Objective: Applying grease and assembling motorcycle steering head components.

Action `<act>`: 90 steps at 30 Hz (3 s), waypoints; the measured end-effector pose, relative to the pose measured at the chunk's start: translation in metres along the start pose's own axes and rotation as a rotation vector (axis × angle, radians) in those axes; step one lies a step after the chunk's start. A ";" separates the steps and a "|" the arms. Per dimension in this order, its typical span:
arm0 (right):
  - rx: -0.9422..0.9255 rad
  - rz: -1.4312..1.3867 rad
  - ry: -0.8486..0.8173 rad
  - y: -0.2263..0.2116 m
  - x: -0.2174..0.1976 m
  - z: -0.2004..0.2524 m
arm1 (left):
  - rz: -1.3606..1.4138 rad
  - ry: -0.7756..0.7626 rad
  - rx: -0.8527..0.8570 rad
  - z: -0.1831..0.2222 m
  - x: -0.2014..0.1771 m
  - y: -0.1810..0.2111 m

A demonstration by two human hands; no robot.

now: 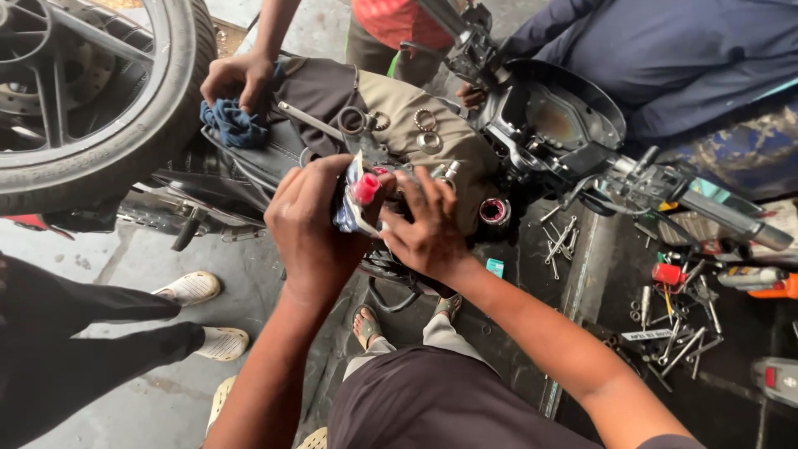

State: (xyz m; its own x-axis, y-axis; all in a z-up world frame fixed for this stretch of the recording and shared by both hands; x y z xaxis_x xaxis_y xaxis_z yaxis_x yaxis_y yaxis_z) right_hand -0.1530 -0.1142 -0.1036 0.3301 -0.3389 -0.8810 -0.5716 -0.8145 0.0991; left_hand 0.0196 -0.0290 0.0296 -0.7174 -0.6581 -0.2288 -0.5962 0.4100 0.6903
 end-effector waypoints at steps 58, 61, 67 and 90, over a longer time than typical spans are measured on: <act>0.548 -1.081 -0.184 -0.044 0.068 0.021 | -0.074 -0.036 0.025 -0.024 0.017 0.000; 0.429 -0.909 -0.137 -0.051 0.053 0.019 | -0.070 -0.037 0.029 -0.025 0.018 -0.001; 0.438 -0.762 -0.136 -0.051 0.031 0.020 | -0.079 -0.055 0.026 -0.026 0.016 -0.002; 0.436 -0.620 -0.149 -0.052 0.063 0.018 | -0.041 -0.080 0.039 -0.029 0.017 -0.006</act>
State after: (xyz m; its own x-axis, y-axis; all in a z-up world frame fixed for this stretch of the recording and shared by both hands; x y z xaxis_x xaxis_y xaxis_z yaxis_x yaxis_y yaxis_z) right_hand -0.1158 -0.0848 -0.1728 0.5999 0.2112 -0.7717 -0.5694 -0.5650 -0.5972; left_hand 0.0216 -0.0610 0.0418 -0.7179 -0.6227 -0.3113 -0.6379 0.4091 0.6525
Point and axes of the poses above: each hand's wrist, its own z-axis away from the middle knuckle, its own x-axis out of the palm, y = z × x, the point moved 4 cm from there along -z, towards the middle knuckle, and after that the axes turned 10 degrees about z, right-handed, at the moved point
